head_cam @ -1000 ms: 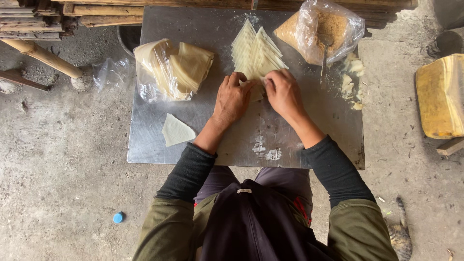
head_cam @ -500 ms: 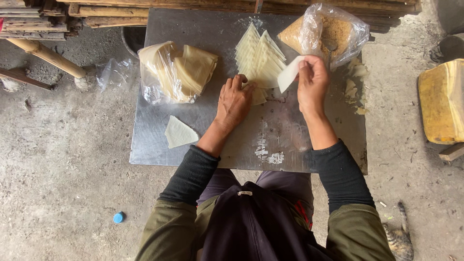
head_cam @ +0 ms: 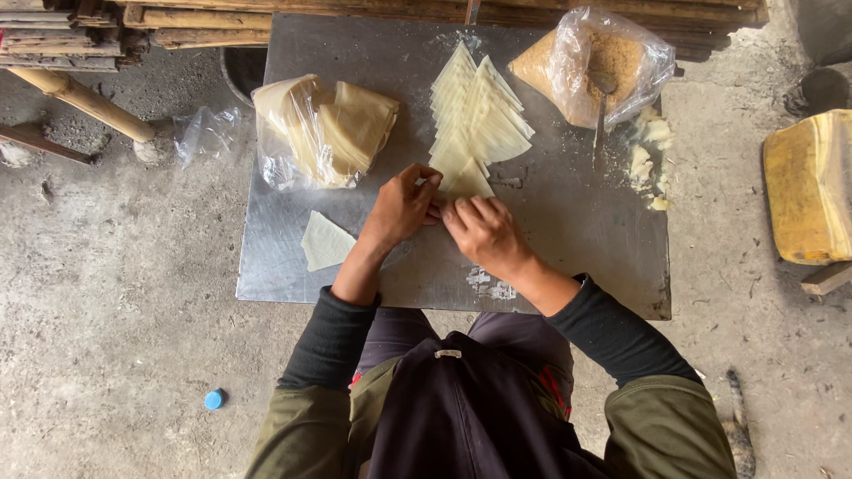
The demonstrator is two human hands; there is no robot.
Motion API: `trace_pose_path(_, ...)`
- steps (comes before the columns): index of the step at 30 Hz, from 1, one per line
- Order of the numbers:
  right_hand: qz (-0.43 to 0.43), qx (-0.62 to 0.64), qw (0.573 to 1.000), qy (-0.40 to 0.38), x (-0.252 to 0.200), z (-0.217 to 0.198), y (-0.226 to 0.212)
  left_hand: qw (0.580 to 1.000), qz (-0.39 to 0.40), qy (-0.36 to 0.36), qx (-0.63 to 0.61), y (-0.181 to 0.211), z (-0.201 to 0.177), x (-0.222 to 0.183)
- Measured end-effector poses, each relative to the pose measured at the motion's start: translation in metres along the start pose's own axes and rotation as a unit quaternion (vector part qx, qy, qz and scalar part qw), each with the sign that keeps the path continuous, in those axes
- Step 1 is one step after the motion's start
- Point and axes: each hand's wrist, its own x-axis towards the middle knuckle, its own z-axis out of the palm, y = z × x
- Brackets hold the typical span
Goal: The person folds triangular wrappers, scoops a granular filling into each one, and folds them into sealed packets. They repeat this process for multiple wrappers, stacking the finished packets on the table.
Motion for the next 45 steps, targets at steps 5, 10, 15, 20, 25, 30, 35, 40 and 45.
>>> trace_pose_path(5, 0.015, 0.013, 1.0, 0.005, 0.005, -0.021, -0.008, 0.996, 0.044, -0.001, 0.074, 0.001, 0.0, -0.004)
trace_pose_path(10, 0.076, 0.121, 0.988, 0.058, -0.003, -0.022, 0.01, 0.988, 0.017, 0.018, 0.15, 0.003, 0.006, -0.003)
trace_pose_path(15, 0.273, -0.054, 0.96, -0.007, -0.038, -0.074, 0.086, 0.99, 0.052, 0.006, 0.13, -0.005, 0.005, -0.004)
trace_pose_path(20, 0.346, -0.08, 0.923, -0.151, -0.058, -0.095, 0.127, 0.988, 0.046, -0.009, 0.144, -0.003, 0.001, -0.005)
trace_pose_path(25, 0.256, -0.08, 0.957, -0.107, -0.074, -0.056, 0.14, 0.99, 0.066, -0.011, 0.125, -0.008, 0.0, -0.007)
trace_pose_path(30, 0.253, -0.072, 0.96, 0.095, -0.08, -0.039, 0.183, 0.981, 0.083, 0.031, 0.174, -0.006, 0.007, -0.016)
trace_pose_path(35, 0.306, 0.02, 0.93, 0.204, -0.068, -0.052, 0.199, 0.974, 0.098, 0.049, 0.197, -0.003, 0.01, -0.024)
trace_pose_path(40, 0.257, -0.012, 0.95, 0.178, -0.058, -0.044, 0.194, 0.971, 0.13, 0.035, 0.196, -0.008, 0.01, -0.02)
trace_pose_path(45, 0.403, 0.149, 0.875, 0.221, -0.062, -0.031, 0.2, 0.971, 0.132, 0.039, 0.196, -0.012, 0.01, -0.017)
